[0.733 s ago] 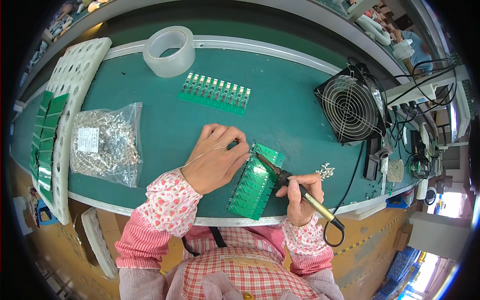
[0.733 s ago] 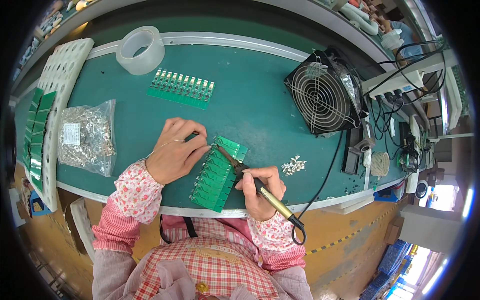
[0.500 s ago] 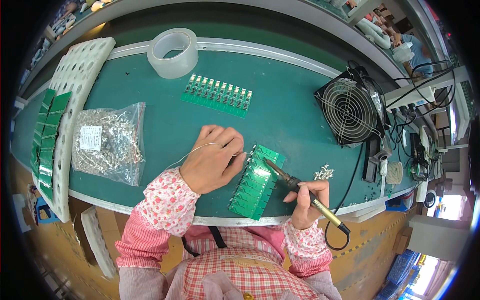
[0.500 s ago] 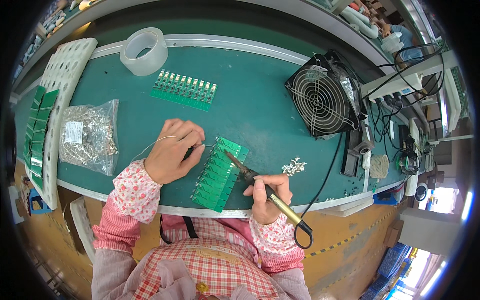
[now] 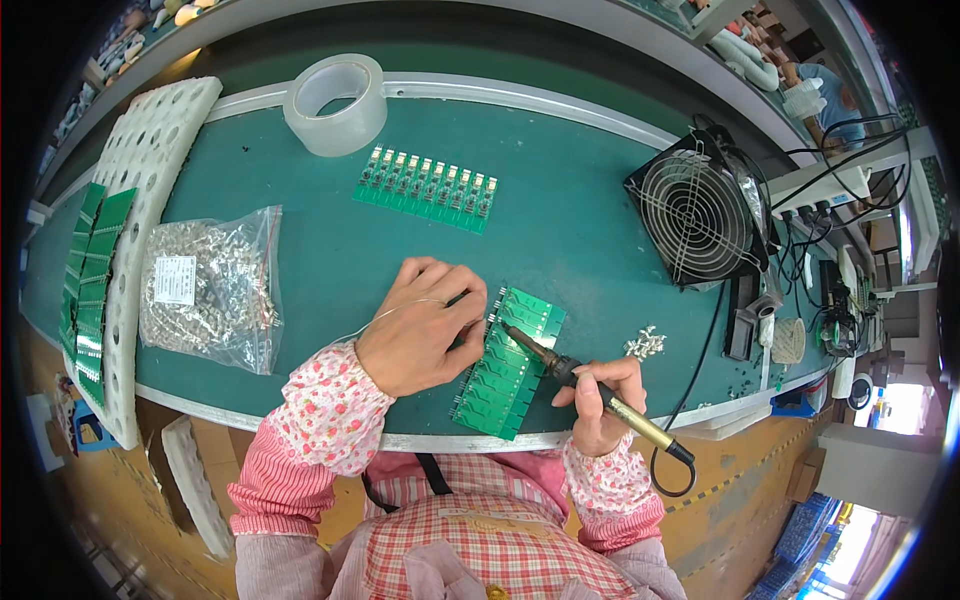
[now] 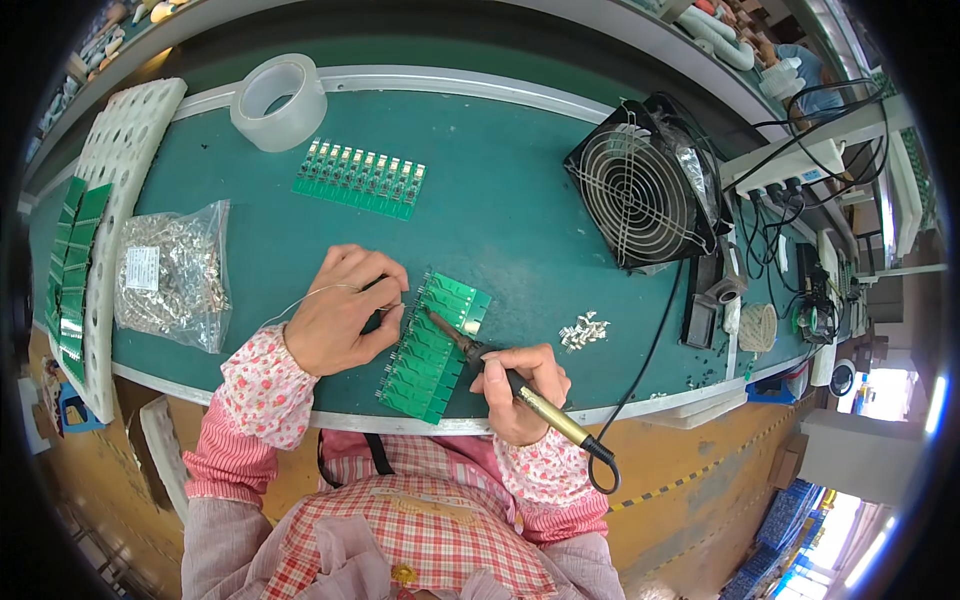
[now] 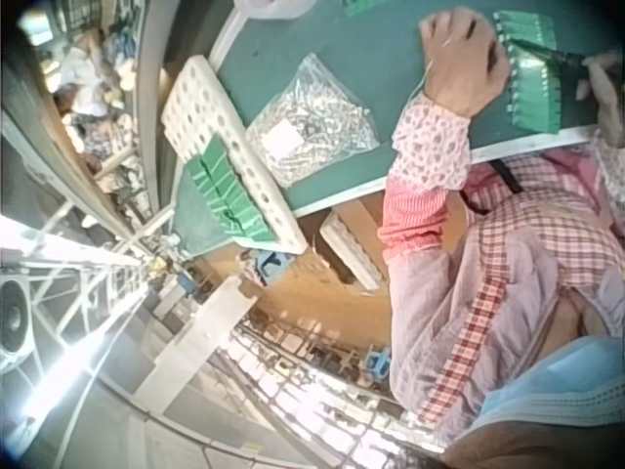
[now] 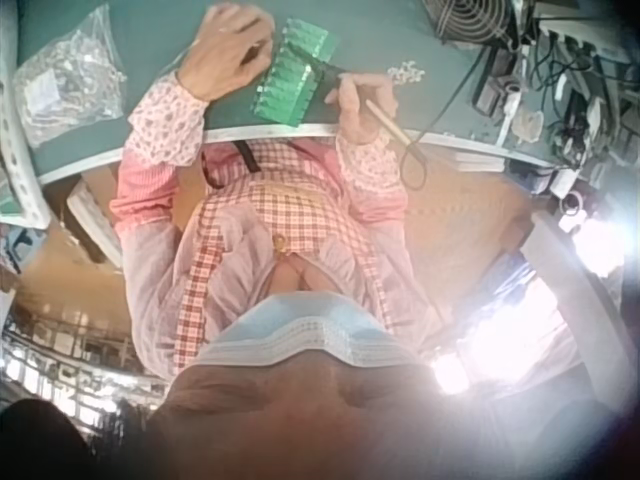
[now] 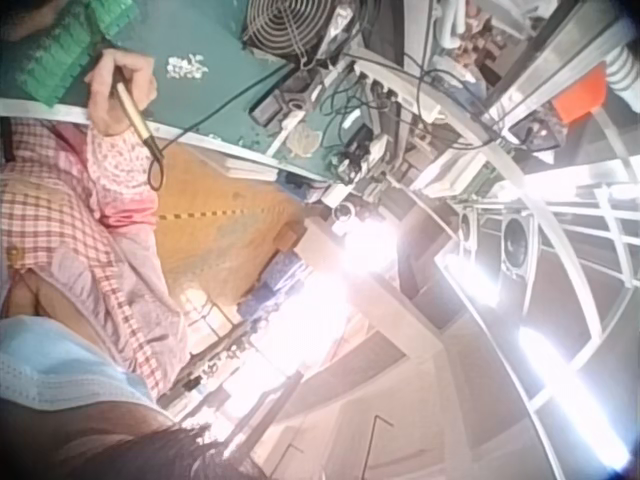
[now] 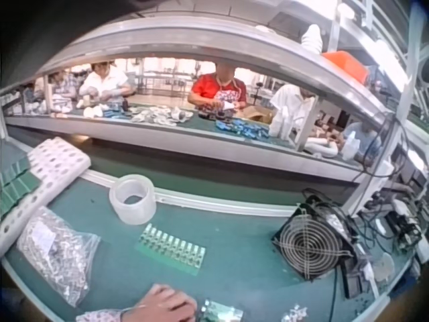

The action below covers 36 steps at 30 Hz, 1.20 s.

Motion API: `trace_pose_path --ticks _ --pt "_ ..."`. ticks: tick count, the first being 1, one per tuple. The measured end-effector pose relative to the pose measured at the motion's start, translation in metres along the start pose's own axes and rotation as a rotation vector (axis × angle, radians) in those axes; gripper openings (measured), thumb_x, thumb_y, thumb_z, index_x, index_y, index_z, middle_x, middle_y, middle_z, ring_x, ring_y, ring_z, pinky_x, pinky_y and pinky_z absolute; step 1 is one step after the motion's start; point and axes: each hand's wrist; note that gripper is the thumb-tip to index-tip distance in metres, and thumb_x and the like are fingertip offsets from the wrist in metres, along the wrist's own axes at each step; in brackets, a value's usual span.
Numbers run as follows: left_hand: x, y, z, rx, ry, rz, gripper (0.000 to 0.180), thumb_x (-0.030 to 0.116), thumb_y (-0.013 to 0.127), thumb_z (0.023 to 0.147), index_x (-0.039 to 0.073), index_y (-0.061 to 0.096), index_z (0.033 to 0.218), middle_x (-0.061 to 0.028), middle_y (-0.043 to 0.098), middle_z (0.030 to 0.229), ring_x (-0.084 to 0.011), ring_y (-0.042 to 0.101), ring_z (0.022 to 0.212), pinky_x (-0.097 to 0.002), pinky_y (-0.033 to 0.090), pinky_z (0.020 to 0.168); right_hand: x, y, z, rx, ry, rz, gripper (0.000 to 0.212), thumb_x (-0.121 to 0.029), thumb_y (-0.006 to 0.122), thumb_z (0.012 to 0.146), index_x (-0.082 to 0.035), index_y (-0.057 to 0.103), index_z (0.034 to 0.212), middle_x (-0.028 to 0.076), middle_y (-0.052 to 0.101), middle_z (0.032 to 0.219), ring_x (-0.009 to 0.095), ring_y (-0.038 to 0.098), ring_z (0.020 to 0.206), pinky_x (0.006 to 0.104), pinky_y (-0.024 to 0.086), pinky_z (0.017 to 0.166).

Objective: The person solders electronic components onto circuit boards using a soldering iron and solder wire, placing completed boards onto a tray by hand and picking up new boards to solder.

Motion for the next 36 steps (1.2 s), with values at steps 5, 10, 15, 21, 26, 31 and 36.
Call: trace_pose_path --ticks 5,10,15,21,26,31,36 --pt "0.0003 0.0029 0.0007 0.013 0.004 0.005 0.008 0.006 0.062 0.073 0.004 0.055 0.078 -0.0050 0.055 0.094 -0.0244 0.052 0.087 -0.0391 0.036 0.087 0.0002 0.0007 0.0012 -0.024 0.014 -0.042 0.008 -0.001 0.059 0.086 0.004 0.053 0.085 0.010 0.063 0.066 0.013 0.063 0.053 0.0235 0.050 0.048" --pt "-0.0004 0.0043 0.0003 -0.003 0.004 0.017 0.009 0.006 0.062 0.074 0.005 0.055 0.079 -0.0051 0.055 0.096 -0.0244 0.051 0.090 -0.0405 0.035 0.088 0.0006 0.0016 0.0016 -0.027 0.007 -0.040 0.009 -0.002 0.059 0.086 0.004 0.053 0.085 0.010 0.063 0.066 0.014 0.064 0.053 0.0233 0.049 0.048" --pt "0.0004 0.0024 0.0011 -0.004 0.008 0.031 0.009 0.007 0.063 0.075 0.005 0.055 0.080 -0.0060 0.054 0.098 -0.0248 0.051 0.090 -0.0399 0.035 0.088 -0.0016 0.0022 0.0024 -0.019 -0.002 -0.038 0.009 -0.003 0.060 0.086 0.003 0.053 0.085 0.010 0.063 0.066 0.014 0.064 0.053 0.0235 0.049 0.048" --pt "0.0004 0.0031 0.0003 -0.007 0.015 0.033 0.009 0.007 0.063 0.076 0.005 0.055 0.080 -0.0057 0.054 0.098 -0.0250 0.051 0.091 -0.0404 0.035 0.088 -0.0011 0.0021 0.0019 -0.028 0.001 -0.054 0.010 -0.003 0.060 0.086 0.003 0.053 0.084 0.010 0.063 0.066 0.014 0.063 0.051 0.0233 0.049 0.047" --pt "-0.0002 0.0027 0.0003 -0.005 -0.004 0.018 0.009 0.007 0.063 0.076 0.006 0.055 0.080 -0.0056 0.054 0.098 -0.0248 0.051 0.091 -0.0403 0.035 0.088 0.0011 0.0019 -0.0014 0.036 0.027 0.004 0.009 -0.003 0.060 0.086 0.003 0.054 0.084 0.010 0.063 0.067 0.014 0.063 0.052 0.0233 0.049 0.048" --pt "0.0004 0.0043 0.0013 -0.004 0.006 0.034 0.009 0.008 0.063 0.077 0.006 0.055 0.080 -0.0055 0.054 0.098 -0.0249 0.051 0.091 -0.0405 0.035 0.088 0.0017 0.0018 0.0009 -0.014 0.008 -0.036 0.008 -0.001 0.060 0.085 0.003 0.054 0.086 0.011 0.064 0.071 0.014 0.064 0.054 0.0235 0.050 0.049" --pt "0.0011 0.0056 0.0018 -0.013 0.010 0.052 0.009 0.007 0.063 0.077 0.005 0.056 0.082 -0.0055 0.053 0.098 -0.0254 0.050 0.093 -0.0412 0.035 0.088 0.0006 0.0018 0.0016 -0.024 0.013 -0.042 0.008 -0.001 0.061 0.085 0.004 0.054 0.086 0.011 0.064 0.071 0.014 0.064 0.054 0.0234 0.050 0.049"
Point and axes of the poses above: each hand's wrist, its own z-axis towards the middle knuckle, its own y-axis out of the palm, x = y × z
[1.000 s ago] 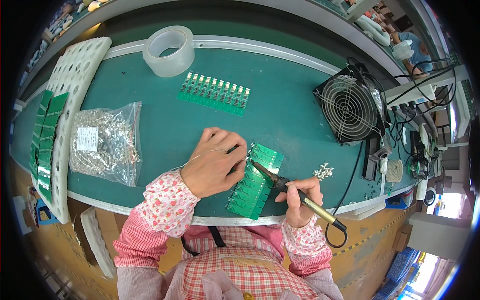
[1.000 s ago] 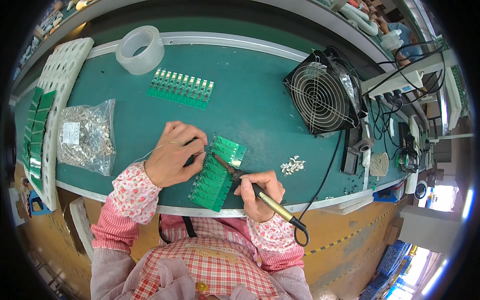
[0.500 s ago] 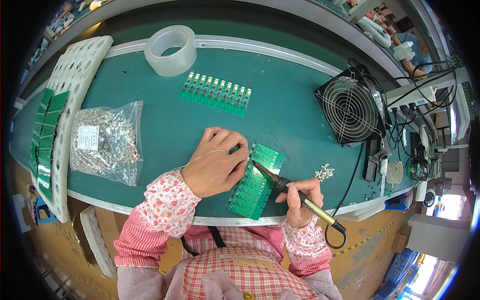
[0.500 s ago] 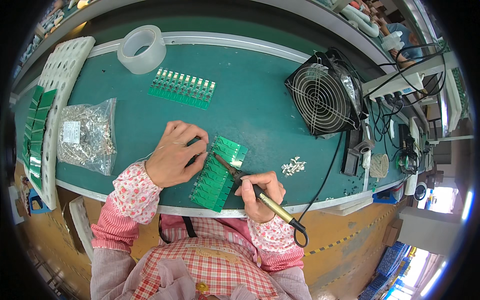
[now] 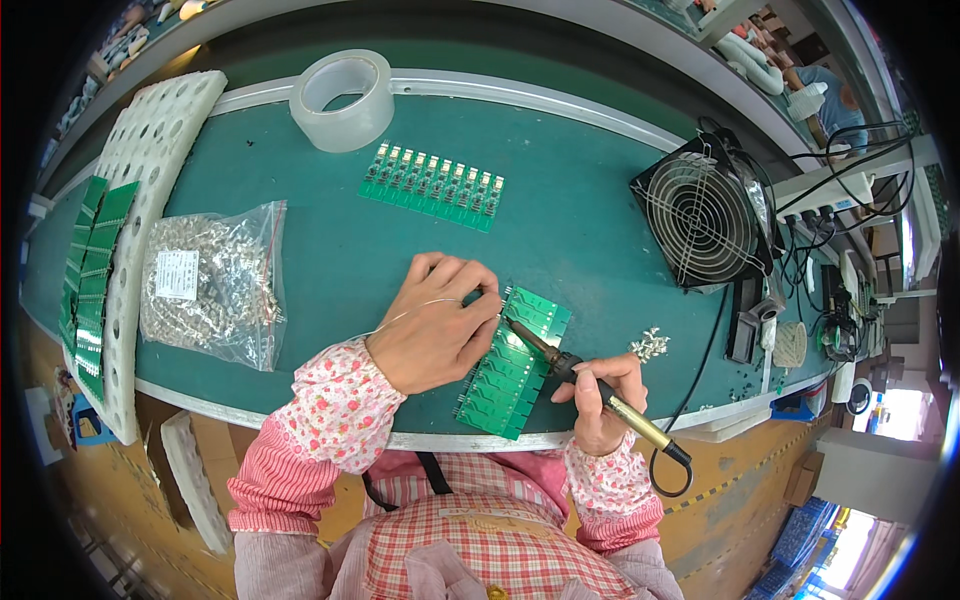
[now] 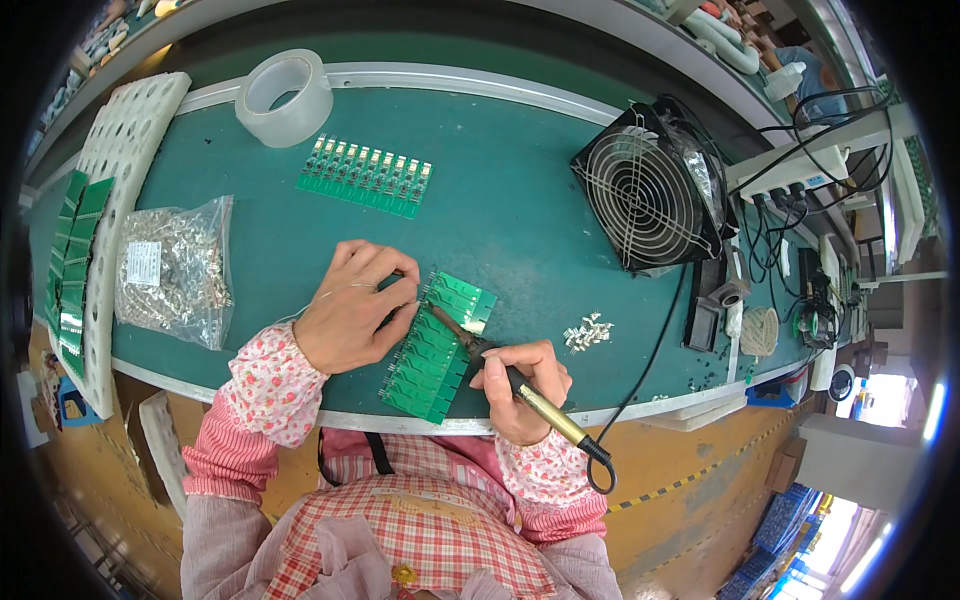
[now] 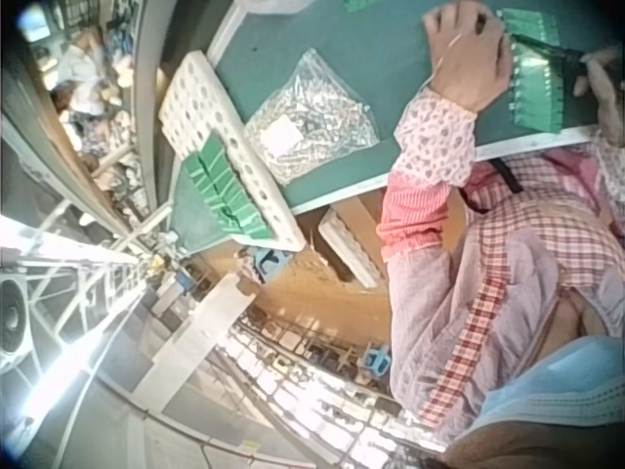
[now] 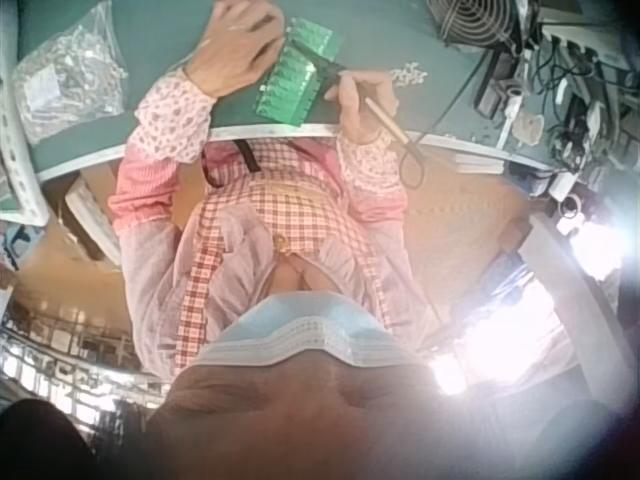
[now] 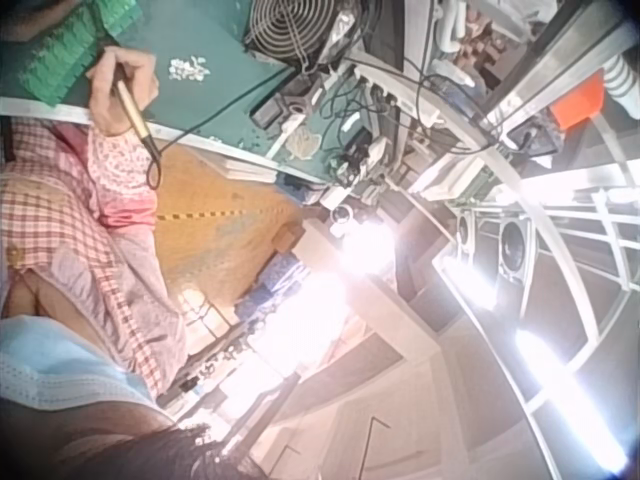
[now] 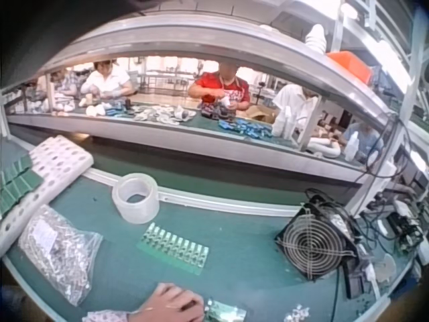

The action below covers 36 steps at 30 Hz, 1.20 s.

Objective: The person solders electronic components onto circuit boards using a soldering iron and solder wire, placing completed boards onto a tray by hand and picking up new boards to solder.

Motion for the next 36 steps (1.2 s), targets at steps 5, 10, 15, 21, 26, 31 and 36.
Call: trace_pose_path --ticks 5,10,15,21,26,31,36 --pt "0.000 -0.001 0.000 -0.019 -0.005 0.007 0.010 0.007 0.063 0.078 0.005 0.056 0.085 -0.0059 0.053 0.099 -0.0259 0.050 0.094 -0.0410 0.034 0.088 0.001 0.000 0.000 -0.001 0.008 0.000 0.011 -0.003 0.061 0.085 0.004 0.053 0.085 0.010 0.064 0.067 0.014 0.064 0.052 0.0230 0.049 0.048" --pt "-0.001 -0.001 -0.001 -0.021 -0.004 0.004 0.011 0.007 0.063 0.079 0.005 0.056 0.086 -0.0059 0.052 0.099 -0.0260 0.049 0.094 -0.0410 0.034 0.088 0.001 -0.001 0.000 -0.011 -0.003 -0.014 0.010 -0.003 0.060 0.086 0.004 0.053 0.085 0.010 0.064 0.066 0.013 0.063 0.052 0.0226 0.049 0.047" --pt "0.000 -0.002 -0.002 -0.009 0.006 -0.002 0.009 0.007 0.062 0.080 0.005 0.055 0.086 -0.0062 0.052 0.097 -0.0263 0.049 0.093 -0.0407 0.035 0.087 0.001 0.001 -0.001 -0.001 -0.006 -0.001 0.009 -0.004 0.059 0.086 0.003 0.053 0.087 0.011 0.064 0.067 0.013 0.063 0.053 0.0228 0.048 0.048" --pt "-0.002 -0.007 -0.007 0.000 -0.012 -0.061 0.007 0.006 0.060 0.081 0.004 0.055 0.085 -0.0075 0.052 0.096 -0.0276 0.050 0.091 -0.0411 0.035 0.087 -0.001 -0.004 -0.014 0.158 0.055 0.070 0.013 -0.008 0.057 0.089 0.002 0.049 0.091 0.012 0.064 0.068 0.014 0.063 0.054 0.0251 0.050 0.051" --pt "0.002 -0.009 -0.010 -0.014 0.038 -0.079 0.008 0.007 0.060 0.080 0.003 0.055 0.084 -0.0074 0.053 0.098 -0.0280 0.050 0.093 -0.0413 0.034 0.089 -0.009 -0.003 -0.018 0.055 0.129 0.083 0.011 -0.006 0.055 0.089 0.002 0.049 0.090 0.013 0.063 0.068 0.013 0.062 0.054 0.0241 0.049 0.051" --pt "0.000 -0.008 -0.011 -0.046 0.075 -0.082 0.007 0.007 0.060 0.079 0.003 0.056 0.084 -0.0071 0.053 0.101 -0.0283 0.049 0.097 -0.0415 0.034 0.091 -0.008 -0.004 -0.016 0.003 0.104 0.051 0.011 -0.006 0.057 0.088 0.002 0.050 0.088 0.012 0.063 0.066 0.013 0.062 0.053 0.0237 0.049 0.050" --pt "0.001 -0.006 -0.010 -0.027 0.053 -0.080 0.008 0.008 0.060 0.079 0.003 0.056 0.084 -0.0072 0.053 0.101 -0.0282 0.049 0.097 -0.0415 0.033 0.091 -0.008 -0.001 -0.016 0.055 0.142 0.091 0.011 -0.006 0.057 0.088 0.003 0.050 0.088 0.011 0.064 0.067 0.013 0.062 0.054 0.0239 0.049 0.050"
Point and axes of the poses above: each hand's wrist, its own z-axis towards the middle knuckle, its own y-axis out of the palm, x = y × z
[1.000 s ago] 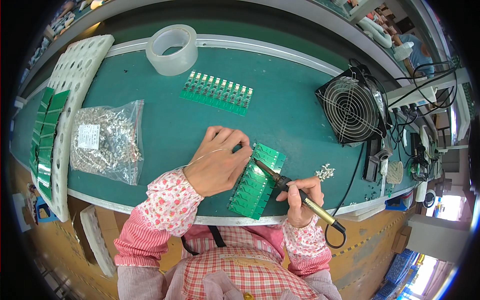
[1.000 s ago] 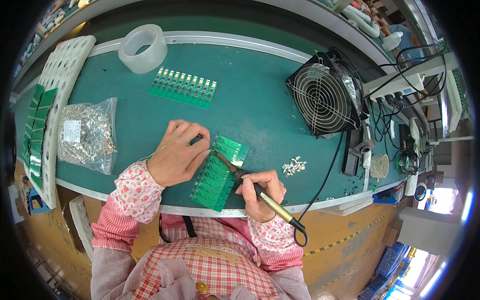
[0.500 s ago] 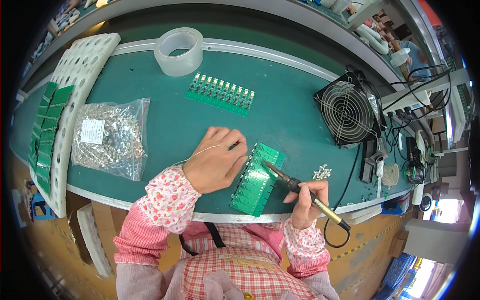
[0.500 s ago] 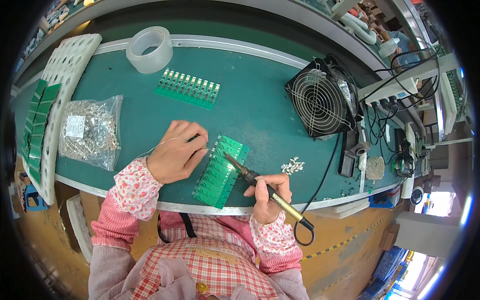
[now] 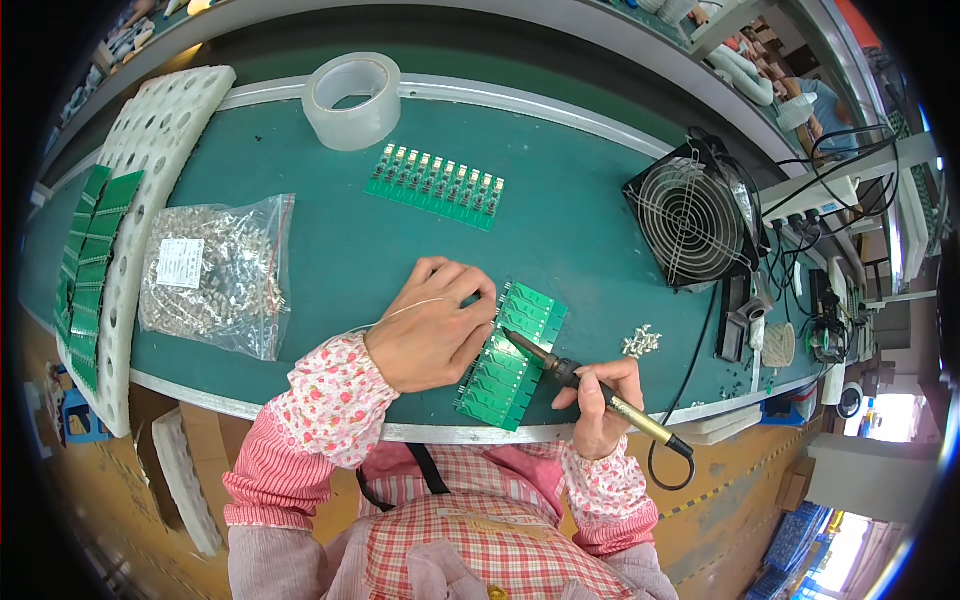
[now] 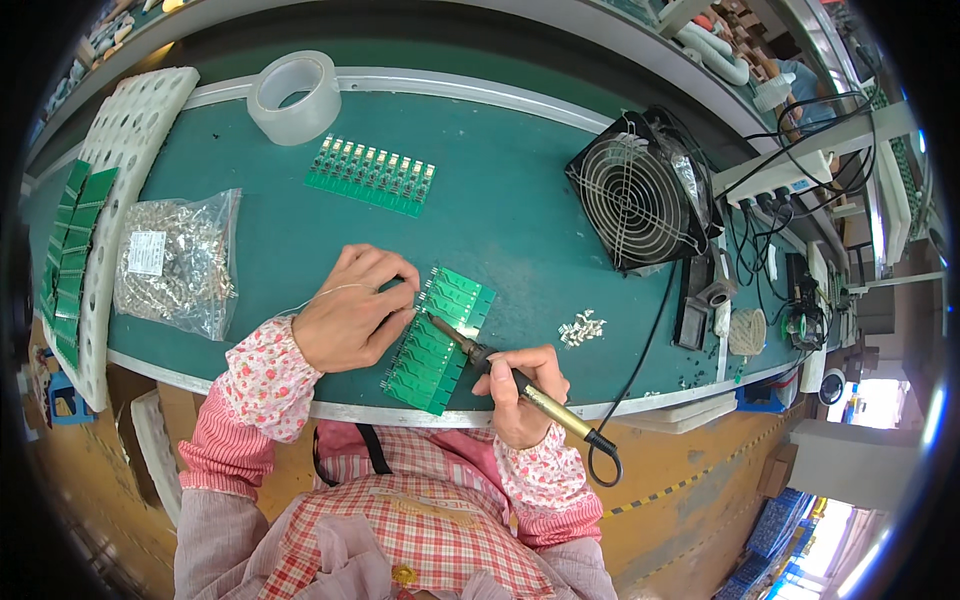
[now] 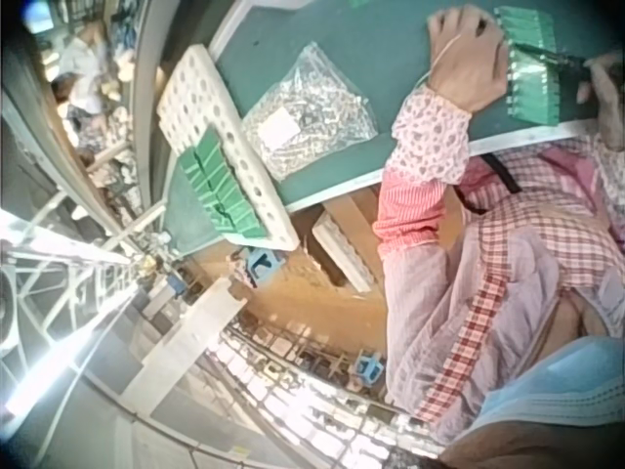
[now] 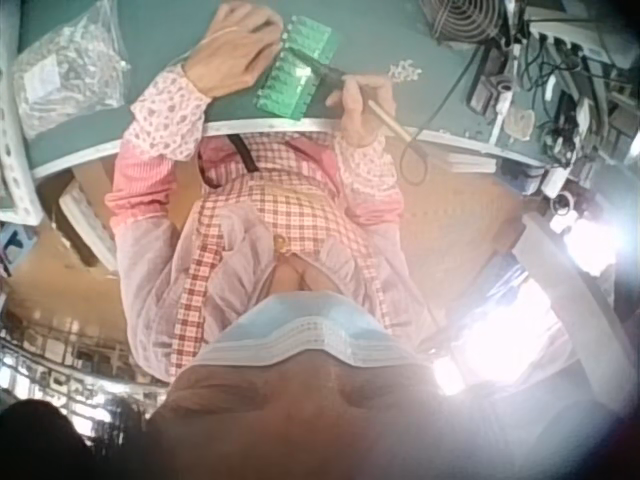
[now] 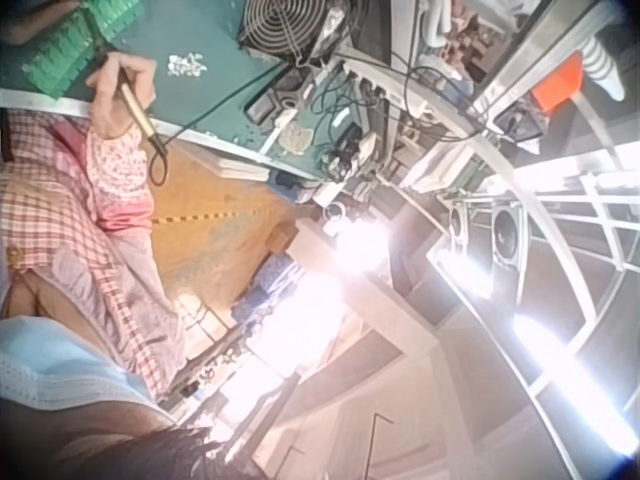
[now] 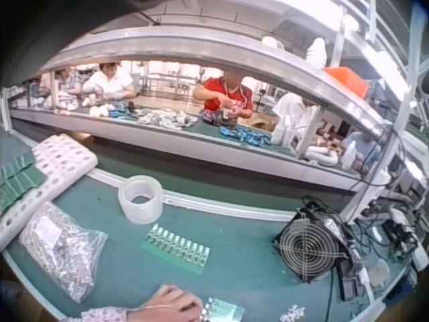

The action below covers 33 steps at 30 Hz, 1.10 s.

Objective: The person solders electronic components onto circuit boards using a soldering iron and solder wire, placing completed boards onto a tray by hand and picking up new boards to solder.

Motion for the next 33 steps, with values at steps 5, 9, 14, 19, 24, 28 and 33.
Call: trace_pose_path --ticks 5,9,14,19,24,28,33 --pt "-0.0007 0.0012 0.0004 -0.005 0.002 -0.003 0.009 0.007 0.061 0.078 0.003 0.056 0.085 -0.0074 0.052 0.101 -0.0282 0.049 0.096 -0.0414 0.033 0.090 0.0019 0.0007 0.0025 -0.031 0.004 -0.032 0.012 -0.006 0.057 0.089 0.003 0.050 0.088 0.011 0.064 0.068 0.013 0.063 0.055 0.0237 0.050 0.051" --pt "0.0003 0.0019 0.0019 -0.001 0.009 0.020 0.012 0.006 0.062 0.077 0.003 0.056 0.087 -0.0077 0.051 0.100 -0.0283 0.049 0.095 -0.0418 0.034 0.090 -0.0004 0.0011 0.0034 -0.050 -0.007 -0.038 0.011 -0.005 0.058 0.088 0.003 0.051 0.087 0.011 0.064 0.068 0.013 0.063 0.055 0.0235 0.050 0.052" --pt "-0.0039 0.0022 0.0010 -0.012 0.000 0.012 0.013 0.006 0.062 0.077 0.003 0.056 0.088 -0.0081 0.051 0.100 -0.0283 0.048 0.095 -0.0415 0.034 0.089 -0.0021 0.0014 0.0041 -0.053 -0.010 -0.040 0.011 -0.005 0.059 0.088 0.003 0.052 0.087 0.011 0.064 0.069 0.013 0.063 0.055 0.0236 0.050 0.051" --pt "-0.0037 -0.0006 0.0006 -0.023 0.000 0.005 0.013 0.007 0.063 0.078 0.003 0.056 0.088 -0.0081 0.050 0.100 -0.0281 0.048 0.096 -0.0412 0.035 0.088 -0.0025 0.0018 0.0043 -0.109 -0.049 -0.112 0.017 -0.013 0.055 0.090 0.000 0.045 0.090 0.011 0.058 0.074 0.015 0.060 0.051 0.0243 0.047 0.048" --pt "-0.0026 0.0002 0.0011 -0.026 0.006 0.016 0.011 0.008 0.063 0.078 0.004 0.057 0.086 -0.0079 0.051 0.100 -0.0280 0.048 0.095 -0.0411 0.035 0.087 -0.0028 0.0008 0.0033 -0.101 -0.051 -0.104 0.017 -0.013 0.055 0.090 0.001 0.046 0.090 0.011 0.058 0.075 0.015 0.060 0.051 0.0244 0.047 0.048" --pt "-0.0027 0.0004 0.0005 -0.002 0.001 0.005 0.011 0.008 0.063 0.078 0.004 0.057 0.086 -0.0078 0.051 0.099 -0.0280 0.049 0.094 -0.0411 0.035 0.087 0.0010 -0.0005 0.0001 -0.047 -0.016 -0.091 0.016 -0.012 0.054 0.090 0.001 0.046 0.091 0.012 0.058 0.076 0.016 0.060 0.052 0.0247 0.048 0.049" --pt "-0.0026 0.0025 0.0021 -0.004 0.005 0.021 0.011 0.008 0.063 0.078 0.005 0.057 0.086 -0.0071 0.051 0.099 -0.0274 0.049 0.093 -0.0409 0.034 0.087 0.0017 0.0017 0.0036 -0.060 -0.032 -0.067 0.012 -0.008 0.056 0.089 0.002 0.049 0.090 0.012 0.061 0.073 0.015 0.061 0.054 0.0243 0.049 0.050"
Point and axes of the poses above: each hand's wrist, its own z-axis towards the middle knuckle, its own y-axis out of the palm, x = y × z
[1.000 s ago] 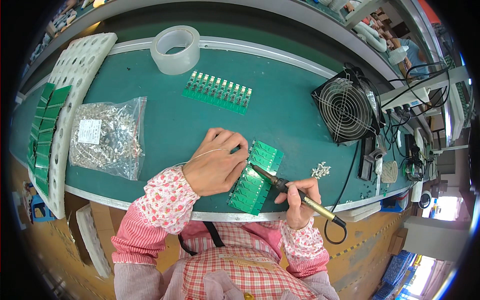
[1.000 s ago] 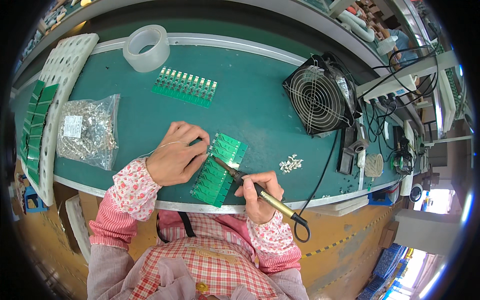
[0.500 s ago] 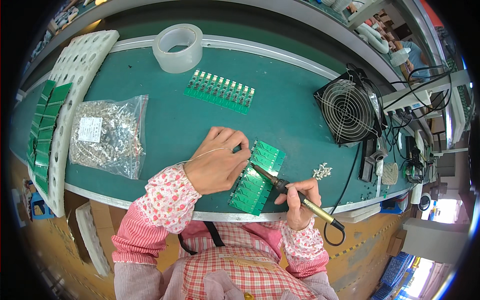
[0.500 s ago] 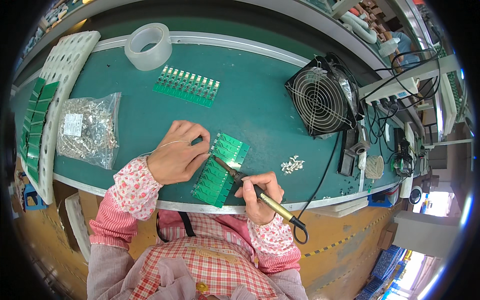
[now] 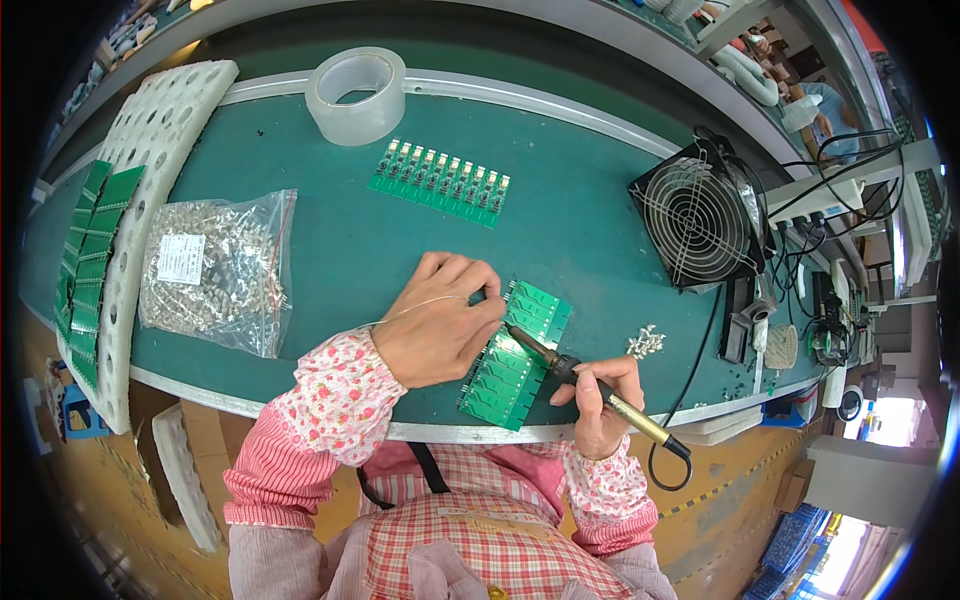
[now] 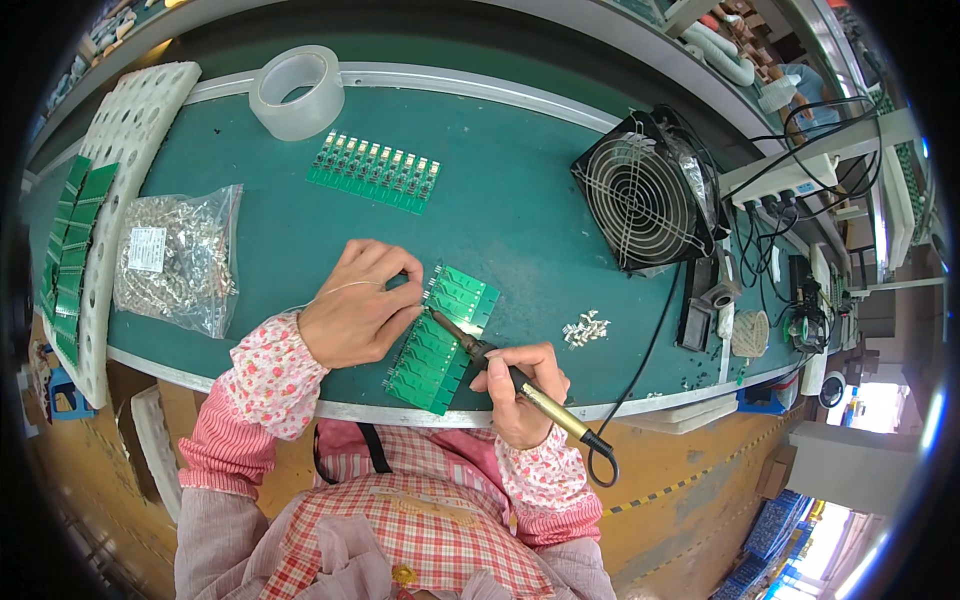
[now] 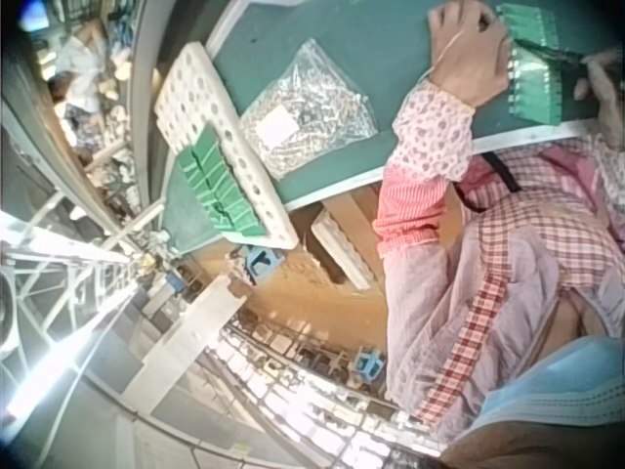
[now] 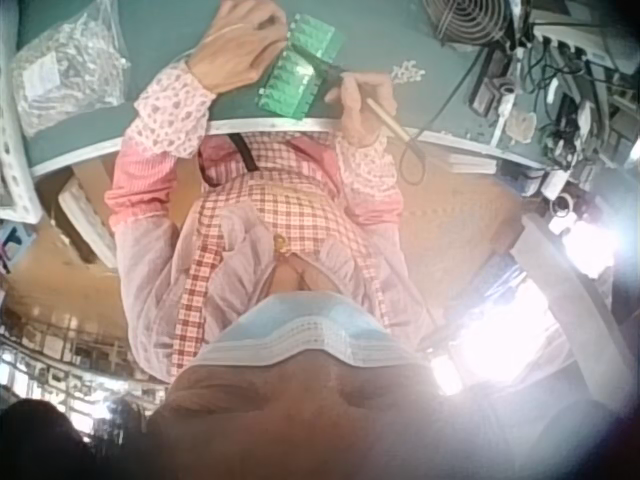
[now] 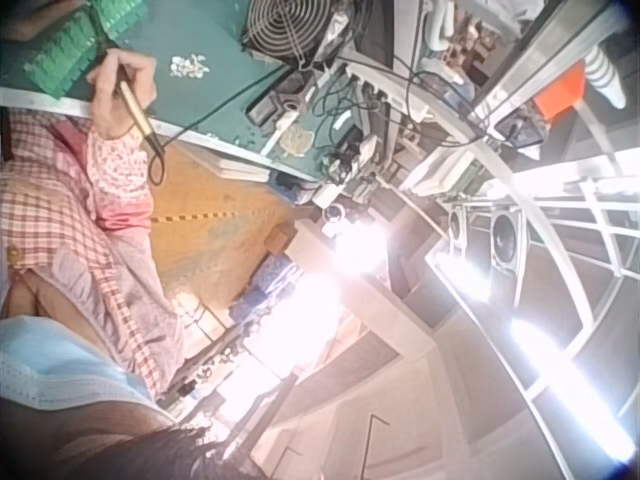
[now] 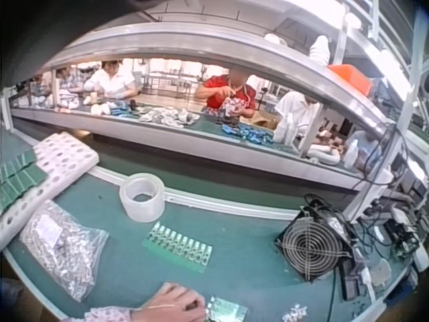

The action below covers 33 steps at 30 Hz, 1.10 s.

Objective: The person solders electronic components onto circuit boards using a soldering iron and solder wire, placing completed boards onto a tray by hand and picking up new boards to solder.

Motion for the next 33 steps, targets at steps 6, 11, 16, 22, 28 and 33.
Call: trace_pose_path --ticks 6,11,16,22,28,33 --pt "-0.001 0.000 0.000 -0.008 -0.005 0.023 0.011 0.008 0.063 0.077 0.006 0.057 0.086 -0.0066 0.050 0.098 -0.0271 0.048 0.093 -0.0408 0.034 0.087 -0.001 0.002 0.001 0.007 0.000 0.043 0.010 -0.004 0.059 0.087 0.003 0.051 0.088 0.012 0.065 0.070 0.014 0.063 0.055 0.0236 0.049 0.050" --pt "-0.002 0.001 0.001 -0.017 0.005 0.033 0.011 0.008 0.064 0.076 0.006 0.058 0.086 -0.0066 0.050 0.098 -0.0271 0.048 0.093 -0.0403 0.034 0.087 -0.001 0.001 0.001 -0.005 -0.014 0.033 0.011 -0.003 0.059 0.087 0.003 0.051 0.088 0.012 0.065 0.071 0.013 0.063 0.055 0.0234 0.049 0.050" --pt "-0.002 0.001 0.000 -0.027 0.007 0.040 0.011 0.008 0.064 0.076 0.006 0.058 0.085 -0.0067 0.050 0.098 -0.0274 0.048 0.094 -0.0405 0.034 0.087 -0.003 0.001 0.001 -0.015 -0.028 0.013 0.011 -0.003 0.059 0.088 0.003 0.050 0.088 0.013 0.065 0.072 0.013 0.063 0.055 0.0234 0.049 0.051" --pt "0.001 -0.010 -0.001 0.023 -0.060 0.025 0.008 0.008 0.061 0.078 0.004 0.056 0.083 -0.0084 0.051 0.095 -0.0292 0.049 0.092 -0.0422 0.036 0.085 0.000 -0.003 -0.010 0.120 -0.088 0.060 0.008 -0.004 0.058 0.088 0.001 0.051 0.090 0.012 0.064 0.069 0.014 0.063 0.055 0.0246 0.049 0.052" --pt "0.048 -0.004 -0.013 0.099 0.033 0.172 0.018 0.013 0.059 0.071 0.002 0.053 0.084 -0.0108 0.052 0.095 -0.0272 0.051 0.094 -0.0440 0.037 0.085 -0.006 -0.003 -0.014 -0.055 -0.354 -0.381 0.022 0.000 0.071 0.074 -0.006 0.066 0.094 0.010 0.057 0.074 0.021 0.058 0.063 0.0285 0.046 0.054" --pt "0.076 0.013 -0.032 0.091 0.041 0.051 0.020 0.015 0.059 0.068 0.005 0.051 0.085 -0.0104 0.052 0.094 -0.0288 0.051 0.094 -0.0456 0.036 0.085 -0.015 0.000 -0.025 -0.186 -0.395 -0.546 0.029 -0.007 0.080 0.064 -0.010 0.068 0.090 0.006 0.048 0.077 0.020 0.053 0.062 0.0310 0.045 0.053"
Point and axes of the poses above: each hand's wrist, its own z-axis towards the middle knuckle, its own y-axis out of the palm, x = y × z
